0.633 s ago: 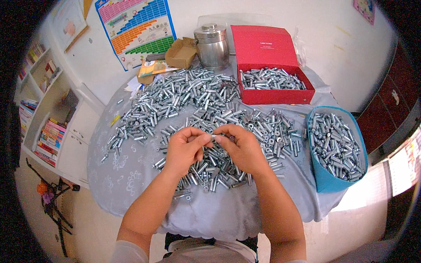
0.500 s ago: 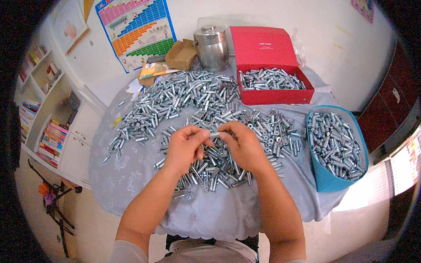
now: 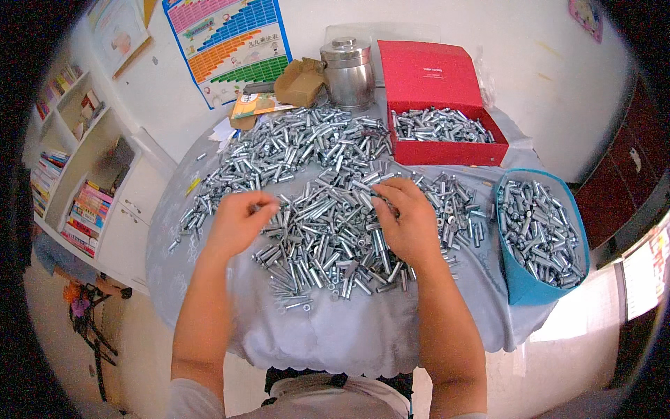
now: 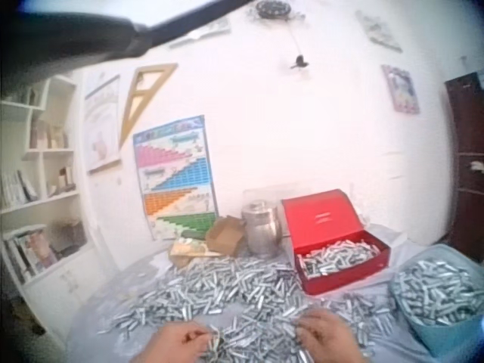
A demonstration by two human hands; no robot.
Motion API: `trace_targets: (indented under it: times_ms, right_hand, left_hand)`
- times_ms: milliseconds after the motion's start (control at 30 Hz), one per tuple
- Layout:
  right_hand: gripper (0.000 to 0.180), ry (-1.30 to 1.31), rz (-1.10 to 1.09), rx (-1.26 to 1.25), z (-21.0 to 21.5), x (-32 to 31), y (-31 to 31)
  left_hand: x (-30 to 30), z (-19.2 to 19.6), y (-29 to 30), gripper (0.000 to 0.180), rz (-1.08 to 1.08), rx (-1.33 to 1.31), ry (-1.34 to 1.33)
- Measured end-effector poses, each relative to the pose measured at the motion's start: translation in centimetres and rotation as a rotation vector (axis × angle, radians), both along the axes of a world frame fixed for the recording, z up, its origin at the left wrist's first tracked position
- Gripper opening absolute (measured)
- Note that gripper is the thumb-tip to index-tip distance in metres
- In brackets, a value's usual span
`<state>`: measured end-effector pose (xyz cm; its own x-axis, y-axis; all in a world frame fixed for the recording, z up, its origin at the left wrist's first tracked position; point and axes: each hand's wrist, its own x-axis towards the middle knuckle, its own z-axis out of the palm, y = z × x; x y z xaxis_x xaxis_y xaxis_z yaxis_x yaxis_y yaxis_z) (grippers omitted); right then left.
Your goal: The person sits at a table covered with a large pile of metal fasteners. They repeatedly pick up a cylindrical metal tube and a small metal ring, insert the ring into the tube, and place the assembled unit into a blue container.
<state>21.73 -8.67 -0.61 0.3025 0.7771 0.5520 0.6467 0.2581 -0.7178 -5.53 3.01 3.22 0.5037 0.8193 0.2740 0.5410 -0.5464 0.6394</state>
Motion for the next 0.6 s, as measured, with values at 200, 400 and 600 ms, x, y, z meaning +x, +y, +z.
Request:
trace_targets:
  times_ms: [200, 400, 600]
  right_hand:
    - [0.020, -0.308, -0.028, 0.142, -0.6, 0.2, 0.8]
    - [0.020, -0.243, -0.083, 0.171, -0.7, -0.3, 0.7]
    - [0.021, -0.223, -0.156, 0.179, -0.7, -0.4, 0.5]
  left_hand:
    - [-6.5, -2.4, -0.9, 0.022, -0.036, -0.075, 0.418]
    - [-6.8, -4.2, -1.2, 0.023, -0.020, -0.333, 0.243]
    - [-6.9, -4.2, -0.7, 0.025, -0.046, -0.368, 0.252]
